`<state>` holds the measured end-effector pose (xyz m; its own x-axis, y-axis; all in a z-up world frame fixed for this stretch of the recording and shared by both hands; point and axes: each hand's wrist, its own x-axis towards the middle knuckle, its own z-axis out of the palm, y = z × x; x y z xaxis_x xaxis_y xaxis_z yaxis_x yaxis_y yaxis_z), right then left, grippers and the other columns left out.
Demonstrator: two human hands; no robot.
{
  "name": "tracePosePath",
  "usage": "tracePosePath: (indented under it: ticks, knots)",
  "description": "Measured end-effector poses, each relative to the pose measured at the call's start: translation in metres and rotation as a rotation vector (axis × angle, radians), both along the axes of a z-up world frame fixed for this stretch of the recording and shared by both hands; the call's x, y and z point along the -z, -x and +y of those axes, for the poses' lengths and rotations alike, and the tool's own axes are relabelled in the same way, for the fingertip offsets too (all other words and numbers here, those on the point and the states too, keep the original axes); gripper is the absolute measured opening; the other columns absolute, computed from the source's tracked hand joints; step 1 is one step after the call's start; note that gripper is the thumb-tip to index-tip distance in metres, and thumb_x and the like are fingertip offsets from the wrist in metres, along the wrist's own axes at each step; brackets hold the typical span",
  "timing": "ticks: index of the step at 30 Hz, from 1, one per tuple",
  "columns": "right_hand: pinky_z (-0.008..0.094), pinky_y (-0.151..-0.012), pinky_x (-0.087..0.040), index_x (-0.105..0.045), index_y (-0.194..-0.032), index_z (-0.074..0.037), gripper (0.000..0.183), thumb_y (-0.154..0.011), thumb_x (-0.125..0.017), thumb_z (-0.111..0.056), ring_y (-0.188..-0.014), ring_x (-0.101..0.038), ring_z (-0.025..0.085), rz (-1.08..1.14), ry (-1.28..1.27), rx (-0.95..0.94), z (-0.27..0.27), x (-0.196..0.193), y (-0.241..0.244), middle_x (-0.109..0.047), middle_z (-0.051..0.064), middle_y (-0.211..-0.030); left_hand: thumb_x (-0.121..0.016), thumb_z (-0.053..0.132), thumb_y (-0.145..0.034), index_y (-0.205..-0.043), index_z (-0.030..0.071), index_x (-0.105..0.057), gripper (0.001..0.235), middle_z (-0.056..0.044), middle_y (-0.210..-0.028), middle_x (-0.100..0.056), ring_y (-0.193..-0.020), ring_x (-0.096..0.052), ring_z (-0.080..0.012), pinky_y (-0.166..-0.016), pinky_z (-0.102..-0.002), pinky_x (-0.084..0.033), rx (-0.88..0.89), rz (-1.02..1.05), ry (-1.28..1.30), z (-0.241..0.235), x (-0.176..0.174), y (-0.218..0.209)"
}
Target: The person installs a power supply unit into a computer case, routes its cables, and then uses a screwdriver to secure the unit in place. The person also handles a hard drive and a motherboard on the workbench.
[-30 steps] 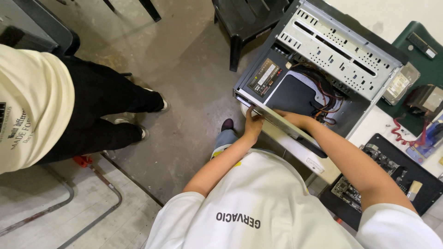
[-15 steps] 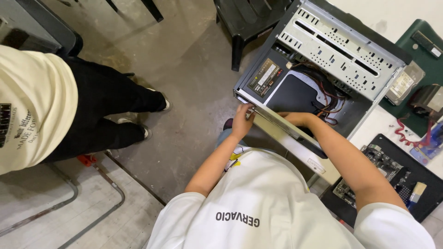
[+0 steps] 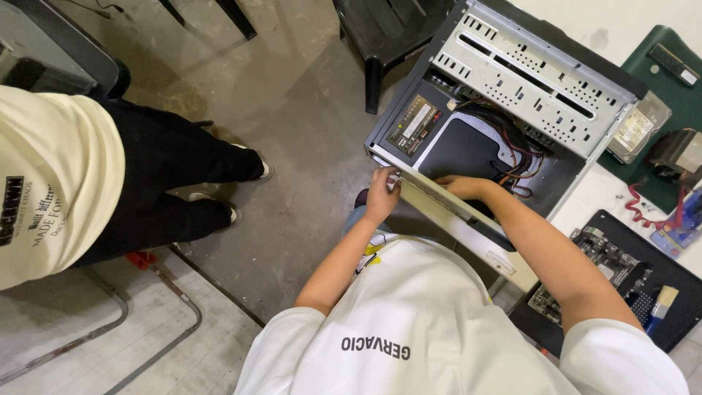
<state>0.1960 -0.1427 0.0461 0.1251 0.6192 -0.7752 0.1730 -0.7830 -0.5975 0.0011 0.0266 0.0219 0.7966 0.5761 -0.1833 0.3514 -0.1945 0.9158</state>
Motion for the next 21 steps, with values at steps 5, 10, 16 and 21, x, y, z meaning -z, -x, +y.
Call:
tracePosePath:
  ticks: [5, 10, 16, 21]
  knots:
    - [0.047, -0.111, -0.046, -0.066, -0.141, -0.012, 0.064, -0.084, -0.076, -0.040, -0.131, -0.059, 0.038, -0.079, -0.083, -0.113, -0.002, -0.005, 0.004, -0.067, 0.020, -0.137, -0.066, 0.010, -0.094, -0.117, 0.018, -0.065, 0.025, -0.003, -0.112, -0.058, -0.104, -0.068, -0.0237, -0.090, -0.036, -0.055, 0.012, -0.017, 0.000, 0.006, -0.006, 0.001]
    - [0.047, -0.104, -0.050, -0.070, -0.135, -0.014, 0.058, -0.084, -0.079, -0.037, -0.122, -0.065, 0.036, -0.124, -0.125, -0.105, -0.002, 0.006, 0.003, -0.072, 0.017, -0.128, -0.066, 0.009, -0.094, -0.121, 0.015, -0.060, 0.029, -0.007, -0.112, -0.059, -0.104, -0.068, -0.0248, -0.090, -0.038, -0.055, 0.028, 0.014, 0.047, 0.002, -0.003, 0.001]
    - [0.049, -0.100, -0.052, -0.070, -0.128, -0.007, 0.051, -0.085, -0.078, -0.034, -0.117, -0.066, 0.040, -0.163, -0.161, -0.112, -0.001, 0.014, 0.005, -0.072, 0.021, -0.121, -0.067, 0.010, -0.094, -0.134, 0.012, -0.048, 0.043, -0.011, -0.114, -0.057, -0.102, -0.066, -0.0228, -0.090, -0.038, -0.054, 0.013, 0.067, 0.359, -0.006, 0.033, -0.001]
    - [0.047, -0.098, -0.053, -0.069, -0.128, -0.008, 0.057, -0.081, -0.083, -0.037, -0.113, -0.068, 0.036, -0.174, -0.161, -0.096, -0.001, 0.011, 0.004, -0.072, 0.018, -0.117, -0.074, 0.012, -0.090, -0.131, 0.009, -0.046, 0.049, -0.014, -0.117, -0.058, -0.108, -0.068, -0.0282, -0.090, -0.042, -0.055, 0.054, 0.090, 0.340, -0.003, 0.007, -0.003]
